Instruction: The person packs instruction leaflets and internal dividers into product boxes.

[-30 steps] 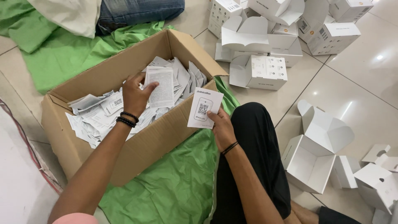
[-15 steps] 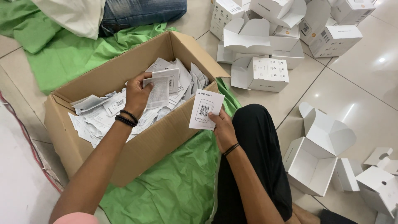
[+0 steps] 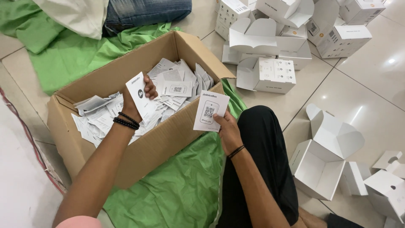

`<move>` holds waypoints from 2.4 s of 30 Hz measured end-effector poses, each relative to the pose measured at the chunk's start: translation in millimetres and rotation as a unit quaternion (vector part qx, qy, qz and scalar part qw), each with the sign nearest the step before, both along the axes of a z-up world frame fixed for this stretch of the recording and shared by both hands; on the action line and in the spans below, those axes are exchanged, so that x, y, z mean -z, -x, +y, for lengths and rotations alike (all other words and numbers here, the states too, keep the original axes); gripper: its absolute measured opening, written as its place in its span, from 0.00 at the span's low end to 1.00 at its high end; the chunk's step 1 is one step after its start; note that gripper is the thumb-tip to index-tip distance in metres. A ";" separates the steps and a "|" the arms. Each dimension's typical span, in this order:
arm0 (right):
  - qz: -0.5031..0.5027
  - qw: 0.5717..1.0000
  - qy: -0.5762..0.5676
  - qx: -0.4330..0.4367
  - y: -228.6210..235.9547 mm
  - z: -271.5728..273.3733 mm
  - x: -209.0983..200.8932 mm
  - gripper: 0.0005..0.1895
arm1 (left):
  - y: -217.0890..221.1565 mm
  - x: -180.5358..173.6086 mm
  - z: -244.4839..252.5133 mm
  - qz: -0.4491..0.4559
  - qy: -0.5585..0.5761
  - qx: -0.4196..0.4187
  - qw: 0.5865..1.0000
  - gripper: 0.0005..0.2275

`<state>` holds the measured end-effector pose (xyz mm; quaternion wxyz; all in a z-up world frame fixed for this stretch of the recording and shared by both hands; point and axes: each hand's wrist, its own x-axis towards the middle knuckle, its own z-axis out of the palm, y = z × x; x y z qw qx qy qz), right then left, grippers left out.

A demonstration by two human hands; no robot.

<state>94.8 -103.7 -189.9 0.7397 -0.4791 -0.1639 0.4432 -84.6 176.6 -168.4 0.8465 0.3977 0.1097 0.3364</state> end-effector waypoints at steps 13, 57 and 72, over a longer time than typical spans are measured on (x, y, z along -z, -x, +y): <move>-0.030 0.991 -0.047 -0.124 5.3 -5.2 -3.8 0.13 | -73.6 -52.1 -138.0 -0.109 0.092 0.240 0.960 0.36; 0.021 0.998 -0.056 0.012 7.3 -19.1 -8.7 0.17 | -59.6 103.7 36.3 0.530 -0.755 -0.018 0.385 0.06; -0.051 0.988 -0.013 0.145 -78.6 -180.2 -69.5 0.17 | -160.1 -124.6 -166.3 0.160 -0.643 -0.185 0.726 0.12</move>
